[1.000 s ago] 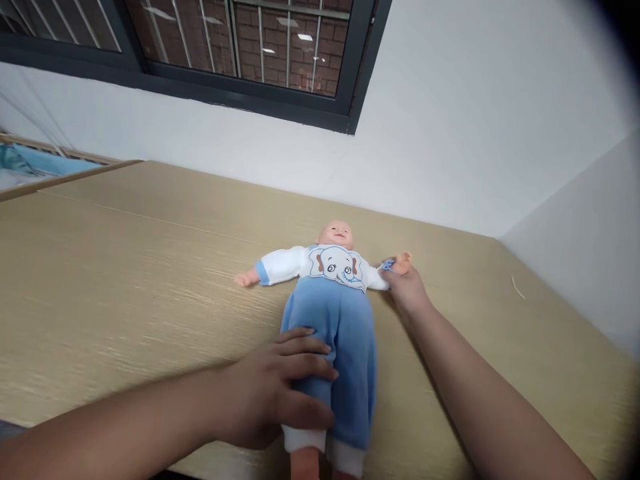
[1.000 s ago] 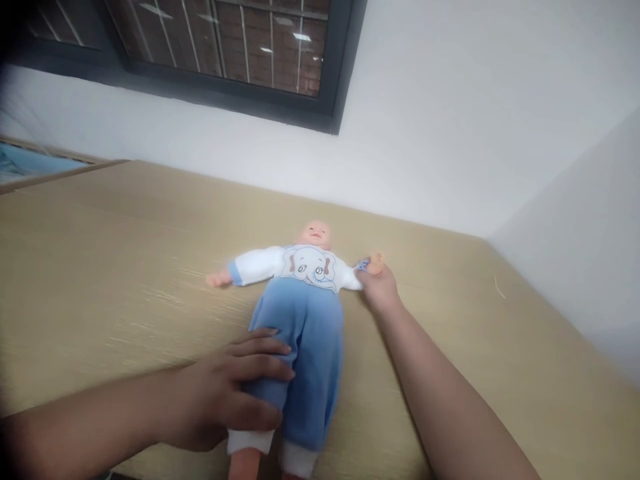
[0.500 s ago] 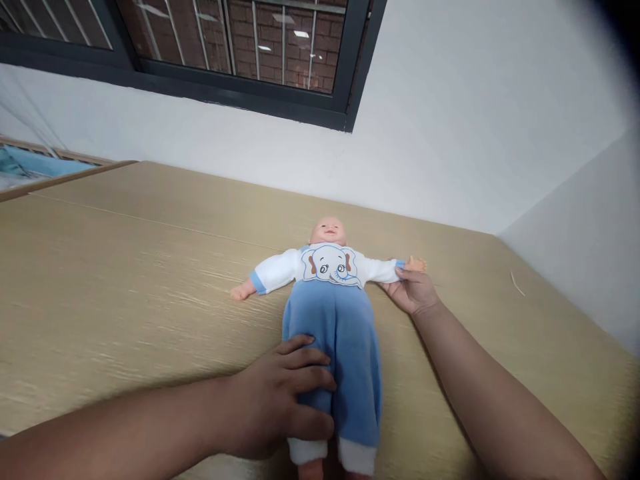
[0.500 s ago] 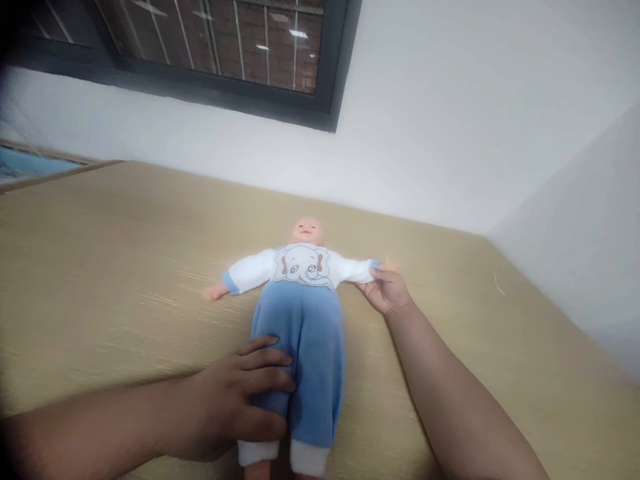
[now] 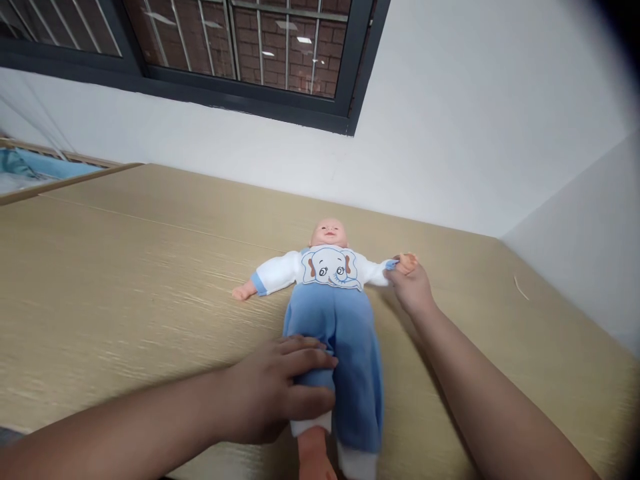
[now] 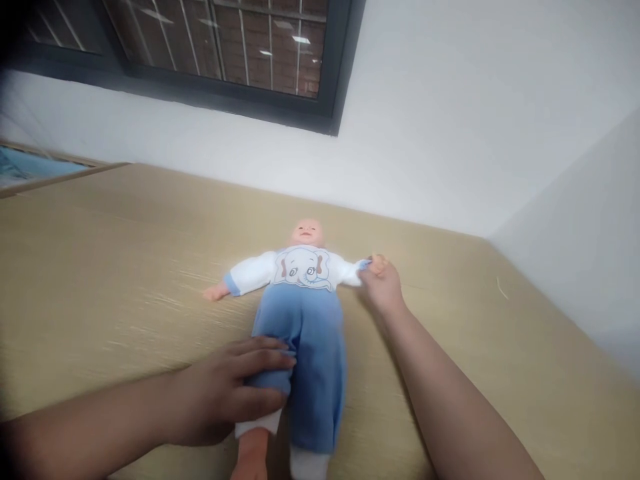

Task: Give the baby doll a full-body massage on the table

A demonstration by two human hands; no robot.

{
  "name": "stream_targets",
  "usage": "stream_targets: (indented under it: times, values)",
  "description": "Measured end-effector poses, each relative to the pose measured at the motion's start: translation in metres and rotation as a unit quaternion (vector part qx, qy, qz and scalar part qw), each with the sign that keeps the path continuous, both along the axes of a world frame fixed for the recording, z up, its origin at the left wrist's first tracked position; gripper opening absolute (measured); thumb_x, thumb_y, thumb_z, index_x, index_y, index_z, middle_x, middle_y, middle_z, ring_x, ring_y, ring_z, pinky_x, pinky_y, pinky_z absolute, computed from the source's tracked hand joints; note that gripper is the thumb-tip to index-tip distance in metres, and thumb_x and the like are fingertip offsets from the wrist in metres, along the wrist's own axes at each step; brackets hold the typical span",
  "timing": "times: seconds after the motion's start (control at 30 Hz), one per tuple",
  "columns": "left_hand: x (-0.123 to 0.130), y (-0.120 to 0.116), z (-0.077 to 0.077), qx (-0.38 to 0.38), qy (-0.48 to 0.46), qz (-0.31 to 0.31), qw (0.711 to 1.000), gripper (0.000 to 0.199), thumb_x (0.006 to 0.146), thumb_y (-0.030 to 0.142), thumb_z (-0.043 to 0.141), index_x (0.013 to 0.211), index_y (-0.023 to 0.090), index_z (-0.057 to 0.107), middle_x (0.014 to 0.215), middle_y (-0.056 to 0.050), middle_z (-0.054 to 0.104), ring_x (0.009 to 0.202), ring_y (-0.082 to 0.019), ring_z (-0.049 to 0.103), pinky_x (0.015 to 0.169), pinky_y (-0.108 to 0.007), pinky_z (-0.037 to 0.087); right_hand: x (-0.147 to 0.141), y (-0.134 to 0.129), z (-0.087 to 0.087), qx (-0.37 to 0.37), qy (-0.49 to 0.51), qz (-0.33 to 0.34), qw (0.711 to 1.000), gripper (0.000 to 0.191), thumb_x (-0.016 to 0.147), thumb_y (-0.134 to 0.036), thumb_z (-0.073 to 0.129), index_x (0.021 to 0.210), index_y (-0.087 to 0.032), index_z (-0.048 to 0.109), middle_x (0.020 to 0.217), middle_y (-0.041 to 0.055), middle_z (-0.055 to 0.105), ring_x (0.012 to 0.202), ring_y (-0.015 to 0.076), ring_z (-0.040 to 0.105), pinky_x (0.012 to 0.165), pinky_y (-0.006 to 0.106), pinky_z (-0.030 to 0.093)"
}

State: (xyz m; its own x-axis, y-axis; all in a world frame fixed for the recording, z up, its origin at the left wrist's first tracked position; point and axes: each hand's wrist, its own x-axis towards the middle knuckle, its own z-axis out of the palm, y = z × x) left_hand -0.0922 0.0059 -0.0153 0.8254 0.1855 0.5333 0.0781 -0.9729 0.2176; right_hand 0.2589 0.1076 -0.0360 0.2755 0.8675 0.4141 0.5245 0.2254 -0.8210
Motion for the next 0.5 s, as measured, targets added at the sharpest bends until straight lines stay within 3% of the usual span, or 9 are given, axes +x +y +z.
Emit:
stream_targets:
  times: [0.1,0.27,0.43,0.5]
  values:
    - [-0.006,0.003,0.009,-0.009,-0.016,0.019,1.000,0.029,0.086,0.012,0.058,0.113,0.021,0.059,0.130,-0.013,0.059,0.120,-0.023,0.060,0.098,-0.032,0.051,-0.015,-0.014,0.017,-0.069,-0.142,-0.048,0.986,0.023,0.073,-0.031,0.063,0.093,-0.024,0.055,0.080,-0.0001,0.062,0.072,0.0214,0.058,0.064,0.031,0.042]
    - [-0.010,0.001,0.015,-0.040,-0.007,0.014,0.999,0.031,0.087,0.011,0.055,0.115,0.025,0.059,0.130,-0.010,0.060,0.113,-0.019,0.065,0.092,-0.026,0.052,-0.050,-0.037,0.045,-0.154,-0.367,-0.046,0.916,0.026,0.082,-0.035,0.058,0.104,-0.023,0.052,0.074,0.0021,0.061,0.062,0.0221,0.056,0.054,0.028,0.029]
    - [-0.004,0.004,0.006,-0.071,-0.014,0.028,0.997,0.037,0.085,0.007,0.056,0.118,0.023,0.059,0.128,-0.011,0.061,0.112,-0.019,0.066,0.089,-0.025,0.054,-0.082,-0.049,0.047,-0.145,-0.532,-0.016,0.834,0.010,0.089,-0.023,0.053,0.098,-0.021,0.053,0.090,0.0087,0.064,0.074,0.0246,0.061,0.058,0.031,0.028]
    - [0.000,0.009,0.004,-0.105,-0.007,0.025,0.994,0.040,0.083,0.005,0.053,0.119,0.022,0.059,0.126,-0.011,0.062,0.111,-0.019,0.067,0.088,-0.025,0.055,-0.089,-0.052,0.045,-0.146,-0.563,-0.004,0.813,0.009,0.092,-0.018,0.050,0.100,-0.020,0.053,0.093,0.0099,0.063,0.078,0.0250,0.062,0.061,0.031,0.030]
